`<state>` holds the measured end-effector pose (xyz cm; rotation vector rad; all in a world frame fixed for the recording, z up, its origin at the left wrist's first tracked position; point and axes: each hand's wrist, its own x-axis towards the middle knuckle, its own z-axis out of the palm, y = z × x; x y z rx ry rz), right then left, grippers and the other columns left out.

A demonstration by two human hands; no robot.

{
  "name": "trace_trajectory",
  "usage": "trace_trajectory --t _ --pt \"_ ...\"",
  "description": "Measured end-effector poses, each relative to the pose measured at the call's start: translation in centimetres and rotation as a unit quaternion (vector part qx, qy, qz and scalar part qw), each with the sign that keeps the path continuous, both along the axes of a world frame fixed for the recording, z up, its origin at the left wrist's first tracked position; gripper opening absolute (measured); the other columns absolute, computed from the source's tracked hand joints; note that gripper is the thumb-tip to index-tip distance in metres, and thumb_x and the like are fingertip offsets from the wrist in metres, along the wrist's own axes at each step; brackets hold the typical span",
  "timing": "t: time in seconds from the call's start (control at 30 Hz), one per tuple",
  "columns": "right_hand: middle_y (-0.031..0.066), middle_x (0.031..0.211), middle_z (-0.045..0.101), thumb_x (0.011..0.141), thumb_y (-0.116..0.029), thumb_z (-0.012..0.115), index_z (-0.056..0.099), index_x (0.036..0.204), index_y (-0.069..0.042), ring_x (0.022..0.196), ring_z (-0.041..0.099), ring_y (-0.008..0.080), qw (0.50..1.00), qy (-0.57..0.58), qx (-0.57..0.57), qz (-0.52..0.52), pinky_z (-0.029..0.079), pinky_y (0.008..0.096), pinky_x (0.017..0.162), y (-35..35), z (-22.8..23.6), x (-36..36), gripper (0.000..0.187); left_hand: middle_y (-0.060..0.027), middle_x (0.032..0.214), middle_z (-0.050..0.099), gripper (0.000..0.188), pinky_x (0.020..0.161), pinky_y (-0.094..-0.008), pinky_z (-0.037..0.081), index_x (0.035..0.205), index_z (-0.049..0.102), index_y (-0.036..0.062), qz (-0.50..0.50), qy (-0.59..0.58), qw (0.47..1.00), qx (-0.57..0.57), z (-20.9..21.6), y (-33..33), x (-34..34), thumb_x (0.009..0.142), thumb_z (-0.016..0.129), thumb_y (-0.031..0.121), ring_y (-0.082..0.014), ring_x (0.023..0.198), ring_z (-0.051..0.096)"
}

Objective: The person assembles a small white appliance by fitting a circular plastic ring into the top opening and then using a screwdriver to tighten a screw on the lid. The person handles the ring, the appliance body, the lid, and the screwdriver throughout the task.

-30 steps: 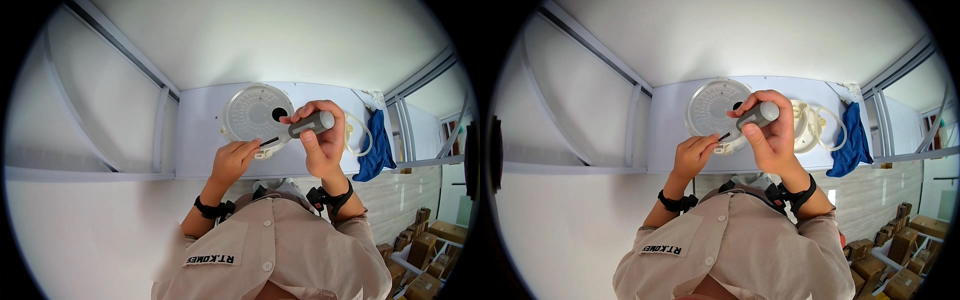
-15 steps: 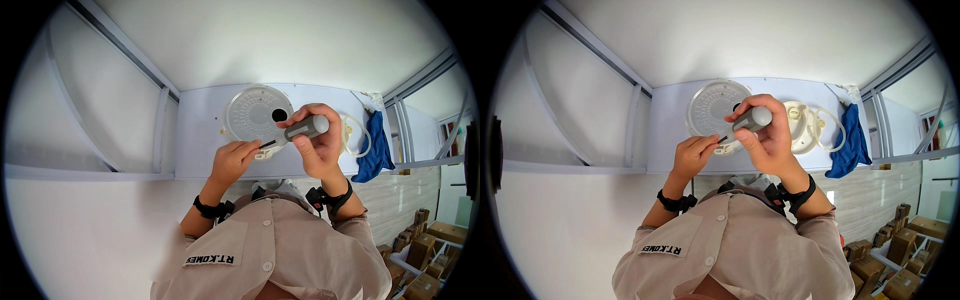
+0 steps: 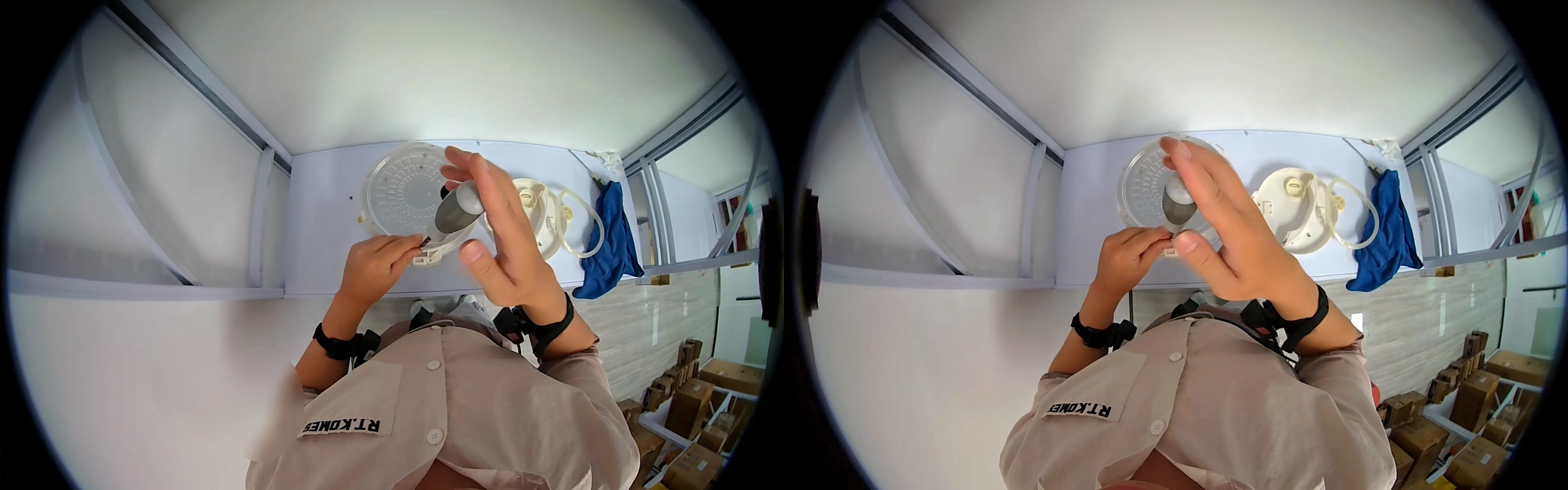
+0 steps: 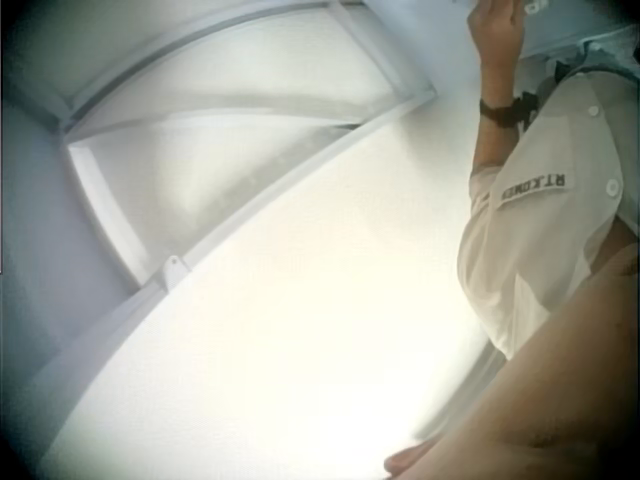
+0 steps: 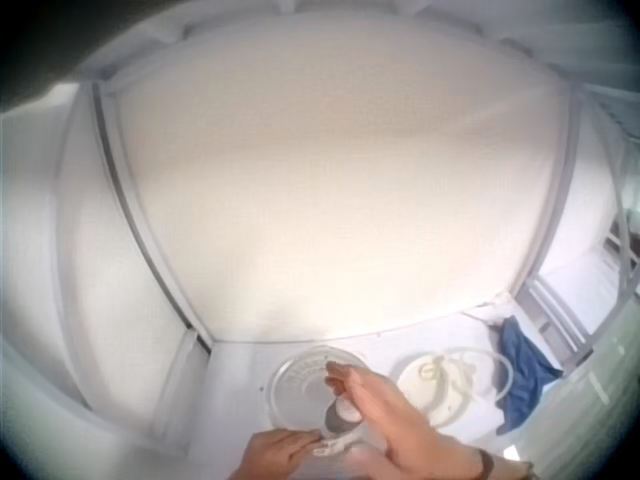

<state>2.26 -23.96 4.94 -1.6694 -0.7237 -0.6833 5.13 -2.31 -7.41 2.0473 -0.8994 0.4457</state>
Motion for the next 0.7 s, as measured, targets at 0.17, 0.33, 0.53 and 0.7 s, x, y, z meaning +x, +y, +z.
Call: trace_trajectory --t 0.17,0.33,0.53,0.7 --pt "0.0259 0.155 0.052 0.095 -0.014 0.08 0.068 0.143 -0.004 0.13 0.064 0.0374 0.995 0.038 -0.043 0.087 0.056 0.041 0.103 -1.4 0.3 -0.2 0.051 -0.0077 0.091 0.08 0.02 0.064 -0.0353 0.059 0.109 0.081 0.0082 0.007 -0.002 1.0 0.006 -0.1 0.0 0.0 0.09 0.083 0.015 -0.0254 0.074 0.075" --pt "0.0242 0.152 0.054 0.093 -0.009 0.082 0.07 0.141 -0.004 0.127 0.065 0.0363 0.998 -0.015 -0.055 0.03 0.056 0.0428 0.102 -1.2 -1.6 0.0 0.05 -0.0083 0.091 0.08 0.02 0.064 -0.0346 0.059 0.108 0.081 0.0076 0.011 0.011 1.0 0.003 0.2 0.0 0.0 0.089 0.084 0.015 -0.0256 0.074 0.075" --pt "0.0133 0.124 0.058 0.09 -0.016 0.087 0.076 0.133 -0.005 0.106 0.064 0.0266 0.998 0.03 0.047 0.028 0.057 0.0386 0.088 1.2 0.9 -0.1 0.047 -0.0083 0.09 0.08 0.02 0.064 -0.0342 0.06 0.107 0.081 0.0072 0.011 0.016 1.0 -0.006 0.0 -0.1 0.0 0.089 0.085 0.016 -0.0256 0.074 0.076" --pt "0.0207 0.146 0.054 0.1 -0.014 0.074 0.072 0.139 -0.006 0.124 0.063 0.0362 0.998 0.016 -0.044 0.037 0.055 0.0428 0.102 -1.1 -1.4 -0.3 0.04 -0.0084 0.091 0.08 0.021 0.064 -0.0344 0.06 0.107 0.081 0.0067 0.017 0.016 1.0 0.0 0.2 0.0 -0.2 0.089 0.085 0.016 -0.0258 0.075 0.076"
